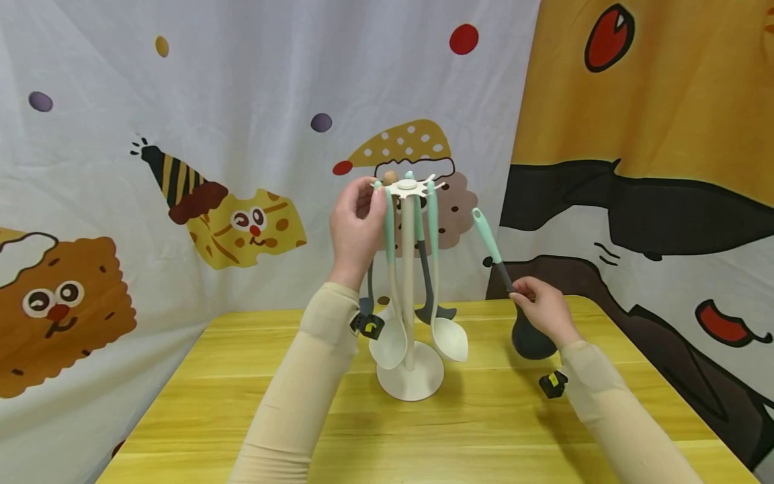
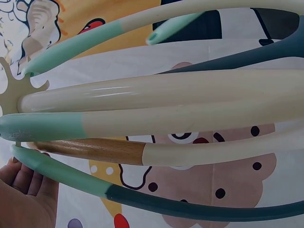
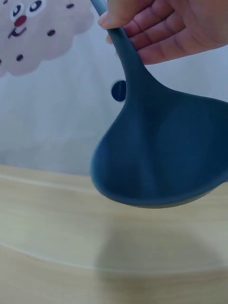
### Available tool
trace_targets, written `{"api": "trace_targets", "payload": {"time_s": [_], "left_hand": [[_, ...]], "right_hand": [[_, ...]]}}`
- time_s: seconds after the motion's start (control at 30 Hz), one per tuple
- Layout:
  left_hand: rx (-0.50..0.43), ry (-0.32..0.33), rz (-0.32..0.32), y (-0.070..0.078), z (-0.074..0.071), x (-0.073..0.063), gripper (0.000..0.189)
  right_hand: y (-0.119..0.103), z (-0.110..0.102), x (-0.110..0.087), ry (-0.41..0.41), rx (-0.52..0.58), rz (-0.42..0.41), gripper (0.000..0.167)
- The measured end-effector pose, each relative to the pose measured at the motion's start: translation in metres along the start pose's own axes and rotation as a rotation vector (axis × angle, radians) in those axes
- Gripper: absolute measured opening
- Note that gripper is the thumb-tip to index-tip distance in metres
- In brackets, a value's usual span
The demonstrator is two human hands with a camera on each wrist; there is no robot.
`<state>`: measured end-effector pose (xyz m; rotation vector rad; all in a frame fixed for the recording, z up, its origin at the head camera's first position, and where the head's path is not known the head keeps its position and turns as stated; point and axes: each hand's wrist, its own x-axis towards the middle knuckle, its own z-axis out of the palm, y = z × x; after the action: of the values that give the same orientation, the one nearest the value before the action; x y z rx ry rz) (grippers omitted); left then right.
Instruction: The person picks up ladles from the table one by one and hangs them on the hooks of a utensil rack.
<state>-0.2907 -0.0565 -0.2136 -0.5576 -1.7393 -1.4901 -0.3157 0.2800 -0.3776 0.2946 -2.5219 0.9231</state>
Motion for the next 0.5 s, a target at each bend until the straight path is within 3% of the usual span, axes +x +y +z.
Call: {"api": "trace_targets", "payload": {"time_s": [0.5], "left_hand": [[-0.003, -0.002, 0.002, 0.0, 0.0, 0.0, 0.031]], "right_hand": [[-0.038, -0.008, -0.002, 0.063, 0.052, -0.053, 0.014]]}}
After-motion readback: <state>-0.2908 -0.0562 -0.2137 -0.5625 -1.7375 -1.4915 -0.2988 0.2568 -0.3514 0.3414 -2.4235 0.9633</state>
